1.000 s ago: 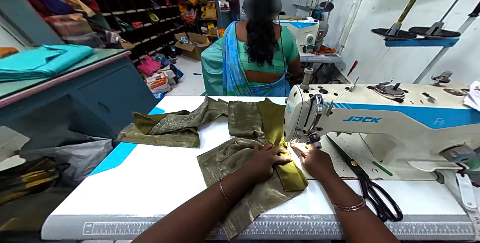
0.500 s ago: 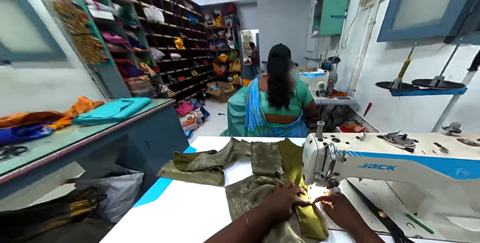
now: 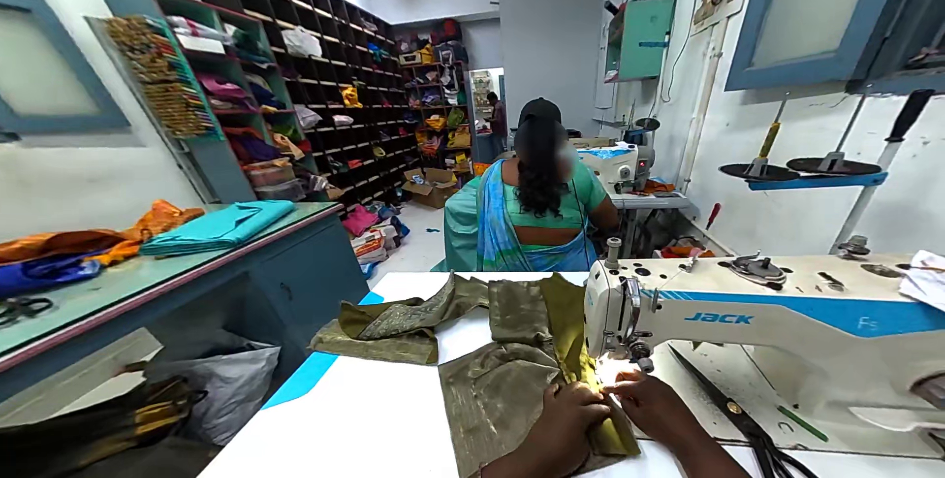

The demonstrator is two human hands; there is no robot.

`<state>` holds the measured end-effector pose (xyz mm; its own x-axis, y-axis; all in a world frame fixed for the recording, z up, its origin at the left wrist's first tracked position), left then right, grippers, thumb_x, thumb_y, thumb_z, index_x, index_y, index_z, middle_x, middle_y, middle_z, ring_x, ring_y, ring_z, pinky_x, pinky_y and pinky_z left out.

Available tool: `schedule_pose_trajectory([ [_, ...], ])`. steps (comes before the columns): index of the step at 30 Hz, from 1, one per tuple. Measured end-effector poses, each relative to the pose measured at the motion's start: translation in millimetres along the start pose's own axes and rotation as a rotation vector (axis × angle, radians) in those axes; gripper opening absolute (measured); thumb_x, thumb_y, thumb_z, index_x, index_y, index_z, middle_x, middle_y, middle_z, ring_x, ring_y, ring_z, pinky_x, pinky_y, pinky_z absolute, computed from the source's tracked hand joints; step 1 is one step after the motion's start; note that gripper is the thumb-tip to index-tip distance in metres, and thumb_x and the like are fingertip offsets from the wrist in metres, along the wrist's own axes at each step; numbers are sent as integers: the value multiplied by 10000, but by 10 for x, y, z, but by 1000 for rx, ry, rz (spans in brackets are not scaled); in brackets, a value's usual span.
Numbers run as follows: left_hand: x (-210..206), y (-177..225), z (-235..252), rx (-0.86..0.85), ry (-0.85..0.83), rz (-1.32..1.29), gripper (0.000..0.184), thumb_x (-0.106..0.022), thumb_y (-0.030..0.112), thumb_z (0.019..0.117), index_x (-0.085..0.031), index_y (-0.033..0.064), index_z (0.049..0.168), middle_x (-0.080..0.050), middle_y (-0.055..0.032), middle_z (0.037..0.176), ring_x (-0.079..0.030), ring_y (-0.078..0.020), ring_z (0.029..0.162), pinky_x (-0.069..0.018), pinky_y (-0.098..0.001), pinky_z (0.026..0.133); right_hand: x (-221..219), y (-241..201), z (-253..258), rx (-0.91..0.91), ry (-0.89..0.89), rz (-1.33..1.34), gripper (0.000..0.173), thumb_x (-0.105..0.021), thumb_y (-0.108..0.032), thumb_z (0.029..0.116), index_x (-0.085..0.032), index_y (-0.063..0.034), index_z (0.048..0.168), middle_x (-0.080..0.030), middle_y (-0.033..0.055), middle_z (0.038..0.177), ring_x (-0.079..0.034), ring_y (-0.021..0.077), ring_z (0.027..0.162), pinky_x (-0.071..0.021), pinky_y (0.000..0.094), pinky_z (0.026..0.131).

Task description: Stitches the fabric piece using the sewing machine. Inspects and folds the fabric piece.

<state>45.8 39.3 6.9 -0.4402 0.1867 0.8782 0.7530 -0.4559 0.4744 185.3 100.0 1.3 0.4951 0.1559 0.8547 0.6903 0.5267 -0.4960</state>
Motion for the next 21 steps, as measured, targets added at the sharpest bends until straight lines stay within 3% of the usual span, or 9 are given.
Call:
schedule_pose_trajectory([
  [4, -9, -39, -39, -40, 57, -4, 433, -529, 124, 967, -642, 161, 1383, -579, -72, 1468, -413, -299, 1466, -236, -670, 1166, 2, -27, -8, 23, -12, 28, 299, -533, -58, 962, -781, -65, 1129, -714, 174, 1126, -674, 329, 1068, -511, 506, 963],
  [7, 43, -65, -20, 53, 41, 5, 590, -621, 339, 963, -500, 136, 1504, -446, -81, 1592, -304, -301, 1531, -168, -673, 1196, 9, -38, 6, 25, -45, 17, 280, -531, -76, 976, -769, -29, 1115, -711, 184, 1098, -670, 335, 1062, -502, 512, 971],
  [9, 116, -71, -1, 92, 37, 46, 663, -658, 429, 962, -488, 83, 1502, -416, -125, 1606, -305, -327, 1528, -192, -638, 1211, 13, -37, -6, 36, -31, 14, 270, -550, -62, 974, -777, -41, 1116, -718, 171, 1071, -676, 323, 1039, -511, 505, 956],
  [11, 161, -80, 32, 27, 53, 128, 566, -667, 390, 972, -573, 52, 1415, -498, -155, 1529, -403, -332, 1468, -297, -590, 1182, 23, -45, -20, 62, 2, 24, 231, -589, -29, 957, -790, -35, 1070, -726, 161, 1037, -685, 317, 999, -526, 513, 928],
  [13, 223, -54, 61, -109, 74, 192, 352, -653, 171, 983, -657, 12, 1297, -613, -193, 1380, -529, -368, 1355, -414, -569, 1106, 19, -30, -17, 120, 52, 29, 184, -621, 0, 928, -793, -28, 986, -720, 149, 971, -687, 306, 930, -544, 515, 864],
  [15, 271, -74, 77, -265, 126, 261, 235, -617, 39, 980, -712, 1, 1192, -683, -198, 1250, -624, -381, 1241, -503, -566, 1021, 18, -22, -12, 171, 89, 30, 180, -628, 16, 906, -795, -39, 944, -717, 128, 925, -691, 286, 882, -556, 504, 811],
  [17, 281, -143, 87, -415, 171, 336, 188, -633, 7, 959, -753, 24, 1102, -716, -163, 1171, -661, -357, 1178, -516, -563, 1004, 18, -27, -8, 188, 99, 39, 180, -626, 22, 901, -791, -44, 921, -718, 122, 913, -694, 284, 872, -558, 505, 797],
  [19, 269, -182, 103, -486, 166, 376, 190, -644, 19, 949, -771, 49, 1087, -726, -123, 1195, -658, -318, 1206, -491, -554, 1049, 37, 4, 2, 118, 101, 78, 175, -619, 9, 910, -787, -39, 926, -731, 135, 935, -703, 293, 916, -555, 514, 831],
  [21, 241, -174, 109, -499, 144, 373, 188, -652, 16, 939, -766, 36, 1087, -727, -121, 1217, -648, -314, 1236, -462, -560, 1085, 76, 84, 19, -77, 116, 185, 151, -633, -12, 923, -768, -6, 991, -680, 136, 877, -627, 241, 793, -516, 450, 754],
])
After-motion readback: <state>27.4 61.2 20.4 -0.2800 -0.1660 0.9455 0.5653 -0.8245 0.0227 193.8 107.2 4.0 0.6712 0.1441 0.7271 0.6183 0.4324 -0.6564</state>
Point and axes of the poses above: each hand's wrist, its own z-axis towards the middle knuckle, its own x-axis out of the back of the hand, y = z × x, the point moved 6 cm from there along z, towards the middle knuckle
